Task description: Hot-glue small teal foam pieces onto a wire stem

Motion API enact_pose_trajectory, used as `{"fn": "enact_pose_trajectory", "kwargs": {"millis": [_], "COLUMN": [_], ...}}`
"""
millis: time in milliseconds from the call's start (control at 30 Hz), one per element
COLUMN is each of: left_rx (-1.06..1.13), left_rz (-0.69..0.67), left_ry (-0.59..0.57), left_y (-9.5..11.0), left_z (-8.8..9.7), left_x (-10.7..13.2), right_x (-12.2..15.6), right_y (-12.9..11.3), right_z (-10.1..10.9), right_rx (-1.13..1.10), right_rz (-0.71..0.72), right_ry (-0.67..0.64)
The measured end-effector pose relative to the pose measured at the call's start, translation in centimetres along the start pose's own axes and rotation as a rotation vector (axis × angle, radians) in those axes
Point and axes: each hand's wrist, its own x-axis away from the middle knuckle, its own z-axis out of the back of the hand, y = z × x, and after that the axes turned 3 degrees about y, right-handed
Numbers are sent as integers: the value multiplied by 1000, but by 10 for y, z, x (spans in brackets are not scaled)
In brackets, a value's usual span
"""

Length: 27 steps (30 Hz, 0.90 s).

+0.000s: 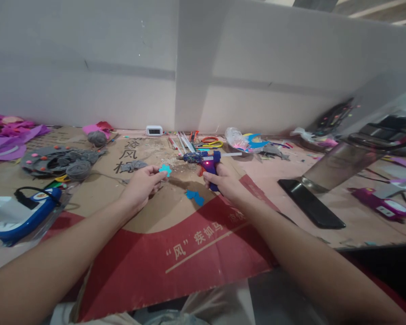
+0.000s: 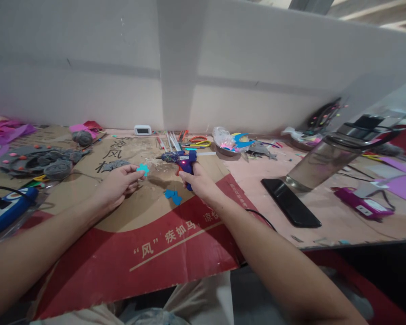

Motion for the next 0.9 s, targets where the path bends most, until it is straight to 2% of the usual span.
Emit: {"fn": "enact_pose_trajectory", "kwargs": {"millis": [333,600,900], "left_rx": [-2,60,-13], "left_rz": [-10,-93,-8], "left_ry": [14,83,31], "left_y": [1,8,4], "left_z": [1,5,3], "left_x": [-1,-3,-3], "right_x": [3,2,4], "right_y": [-2,-3,-2], "right_z": [-1,-1,-4], "right_rx": [0,-21,-38], "right_rz": [15,35,47], "right_ry": [-19,9,-47]}}
